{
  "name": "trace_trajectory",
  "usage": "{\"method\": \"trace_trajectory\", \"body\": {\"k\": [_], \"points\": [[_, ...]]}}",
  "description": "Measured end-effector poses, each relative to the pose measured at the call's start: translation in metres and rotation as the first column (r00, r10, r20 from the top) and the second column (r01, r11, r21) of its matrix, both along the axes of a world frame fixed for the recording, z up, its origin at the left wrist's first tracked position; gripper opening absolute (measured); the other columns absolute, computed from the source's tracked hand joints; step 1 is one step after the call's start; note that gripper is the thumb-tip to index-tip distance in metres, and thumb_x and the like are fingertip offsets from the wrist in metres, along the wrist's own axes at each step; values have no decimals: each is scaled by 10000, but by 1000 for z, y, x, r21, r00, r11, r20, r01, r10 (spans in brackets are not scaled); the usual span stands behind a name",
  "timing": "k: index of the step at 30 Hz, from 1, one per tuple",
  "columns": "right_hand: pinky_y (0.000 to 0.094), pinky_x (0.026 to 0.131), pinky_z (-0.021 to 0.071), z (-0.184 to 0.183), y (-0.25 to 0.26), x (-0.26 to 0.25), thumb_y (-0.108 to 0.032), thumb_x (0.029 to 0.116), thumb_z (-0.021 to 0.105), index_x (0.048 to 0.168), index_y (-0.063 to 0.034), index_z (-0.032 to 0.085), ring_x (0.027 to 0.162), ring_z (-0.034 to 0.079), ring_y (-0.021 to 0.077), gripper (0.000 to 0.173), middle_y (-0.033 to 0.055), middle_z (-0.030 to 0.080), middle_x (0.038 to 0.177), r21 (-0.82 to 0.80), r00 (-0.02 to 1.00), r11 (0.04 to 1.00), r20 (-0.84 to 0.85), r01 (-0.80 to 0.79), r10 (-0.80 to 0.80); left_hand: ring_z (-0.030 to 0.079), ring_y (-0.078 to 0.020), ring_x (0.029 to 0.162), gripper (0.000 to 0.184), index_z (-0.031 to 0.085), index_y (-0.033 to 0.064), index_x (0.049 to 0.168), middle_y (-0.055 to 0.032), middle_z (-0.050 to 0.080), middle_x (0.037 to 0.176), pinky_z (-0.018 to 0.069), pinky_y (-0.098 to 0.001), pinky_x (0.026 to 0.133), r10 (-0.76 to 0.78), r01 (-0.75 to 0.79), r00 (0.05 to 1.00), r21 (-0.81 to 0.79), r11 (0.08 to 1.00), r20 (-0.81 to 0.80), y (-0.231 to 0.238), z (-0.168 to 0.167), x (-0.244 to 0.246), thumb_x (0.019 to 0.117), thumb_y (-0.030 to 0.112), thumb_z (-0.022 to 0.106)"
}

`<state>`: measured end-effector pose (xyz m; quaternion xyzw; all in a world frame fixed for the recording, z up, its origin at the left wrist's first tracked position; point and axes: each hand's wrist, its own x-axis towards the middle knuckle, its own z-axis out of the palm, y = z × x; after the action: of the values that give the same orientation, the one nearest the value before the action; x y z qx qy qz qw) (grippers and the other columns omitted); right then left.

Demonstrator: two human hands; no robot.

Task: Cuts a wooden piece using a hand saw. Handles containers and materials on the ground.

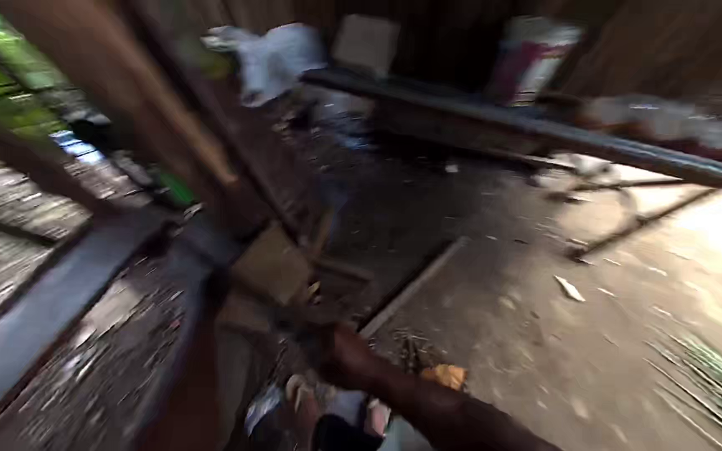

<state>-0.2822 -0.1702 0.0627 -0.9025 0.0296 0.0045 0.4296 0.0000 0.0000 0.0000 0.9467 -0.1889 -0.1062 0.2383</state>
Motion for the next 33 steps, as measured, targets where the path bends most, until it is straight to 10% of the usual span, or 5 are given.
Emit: {"method": "trace_trajectory", "body": {"k": [7,15,22,29,33], "points": [[368,621,613,22,-25,-168,-198,987,639,1406,-77,631,664,720,176,436,127,766,888,11,967,989,205,150,-149,637,-493,1122,396,700,12,1191,-281,689,1147,460,-724,963,2,16,995,172,985,-102,5,8,14,984,350,705],[516,665,598,-10,2,11,-218,927,630,1511,-175,543,723,723,245,592,81,759,908,-27,986,999,159,46,-41,665,-458,1072,373,714,84,1145,-228,713,1106,496,-720,871,144,-119,987,272,955,-74,2,12,13,931,389,730],[370,626,610,27,-31,-155,-181,965,642,1408,-74,631,674,723,187,455,131,768,899,-51,974,994,208,98,-86,651,-467,1132,397,708,20,1138,-267,701,1126,482,-701,954,15,8,996,258,966,-85,3,10,19,978,384,699],[513,665,596,-12,3,36,-205,914,633,1503,-172,555,727,722,251,595,89,755,892,-50,984,998,176,40,-30,681,-436,1044,344,729,123,1134,-197,727,1063,508,-714,877,95,-81,993,182,980,-69,8,-13,28,927,398,722],[462,581,609,5,-19,-66,-216,917,647,1465,-135,593,642,714,216,556,90,754,853,-93,976,991,204,96,-75,649,-424,1157,367,740,96,1138,-200,721,1147,467,-691,999,13,2,998,226,974,-66,6,10,32,945,406,705]]}}
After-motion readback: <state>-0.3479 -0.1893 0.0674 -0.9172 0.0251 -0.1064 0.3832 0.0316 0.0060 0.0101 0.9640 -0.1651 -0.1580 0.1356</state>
